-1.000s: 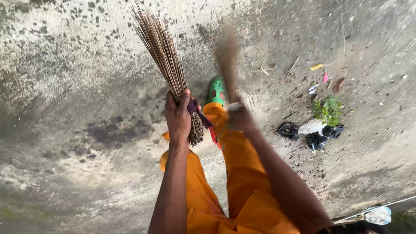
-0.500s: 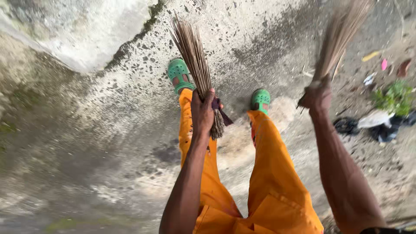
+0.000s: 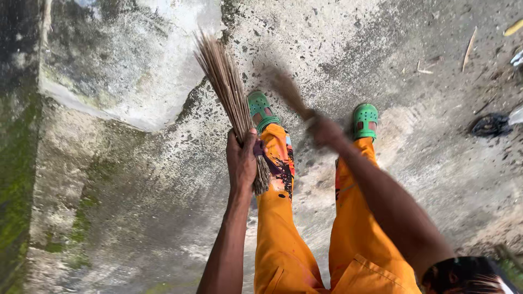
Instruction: The person sweeps debris and trash from a concrete ground surface using a handheld broom while holding a second broom in their other hand.
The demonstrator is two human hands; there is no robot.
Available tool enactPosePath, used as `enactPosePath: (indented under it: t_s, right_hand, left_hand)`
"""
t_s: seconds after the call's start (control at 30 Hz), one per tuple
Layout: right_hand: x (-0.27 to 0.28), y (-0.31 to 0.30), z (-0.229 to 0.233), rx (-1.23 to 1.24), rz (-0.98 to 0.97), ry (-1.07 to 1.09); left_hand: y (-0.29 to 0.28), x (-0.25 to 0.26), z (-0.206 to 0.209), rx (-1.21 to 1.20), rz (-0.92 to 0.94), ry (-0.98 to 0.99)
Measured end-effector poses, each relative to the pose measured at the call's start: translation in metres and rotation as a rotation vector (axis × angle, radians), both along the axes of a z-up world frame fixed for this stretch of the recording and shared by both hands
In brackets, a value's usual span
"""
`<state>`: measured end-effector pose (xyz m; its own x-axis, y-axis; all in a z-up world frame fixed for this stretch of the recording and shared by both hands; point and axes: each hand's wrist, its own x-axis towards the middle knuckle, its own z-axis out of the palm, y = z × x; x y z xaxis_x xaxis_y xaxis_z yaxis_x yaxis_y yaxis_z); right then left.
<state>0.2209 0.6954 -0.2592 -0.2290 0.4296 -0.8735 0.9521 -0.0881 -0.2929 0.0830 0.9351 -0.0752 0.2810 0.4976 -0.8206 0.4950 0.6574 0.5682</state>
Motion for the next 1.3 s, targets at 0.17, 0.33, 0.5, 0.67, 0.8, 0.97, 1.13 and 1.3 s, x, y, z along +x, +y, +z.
enactPosePath:
  t_s: [0.17, 0.33, 0.5, 0.67, 0.8, 0.97, 1.13, 1.3]
  right_hand:
    - [0.162, -0.152, 0.04, -0.051, -1.246, -0.721]
    - [0.236, -0.134, 0.121, 0.331, -2.258, -0.556]
    - [0.183, -0.001, 0.137, 0.866, -1.825, -0.243]
    - [0.114, 0.189, 0.086, 0.161, -2.148, 0.213]
    - [0.092, 0.328, 0.025, -0.124, -2.121, 0.994]
    - [0.135, 0.39, -0.053, -0.066, -2.182, 1.071]
    - [0.189, 0.327, -0.052, -0.06, -2.695, 0.831]
    - [0.224, 0.274, 0.025, 0.492, -2.932, 0.274]
  left_hand:
    - [0.027, 0.01, -0.006, -0.029, -0.095, 0.044]
    - [0.047, 0.045, 0.004, -0.05, -0.161, -0.072]
    - [0.076, 0.104, 0.019, -0.094, -0.083, -0.095]
    - [0.136, 0.156, 0.038, -0.041, -0.053, -0.058]
    - [0.188, 0.188, 0.045, 0.014, -0.002, -0.082]
    - [0.244, 0.224, 0.056, 0.013, 0.027, -0.03]
    - [0.273, 0.233, 0.025, -0.004, 0.053, -0.167]
    - [0.3, 0.248, -0.004, -0.057, -0.024, -0.125]
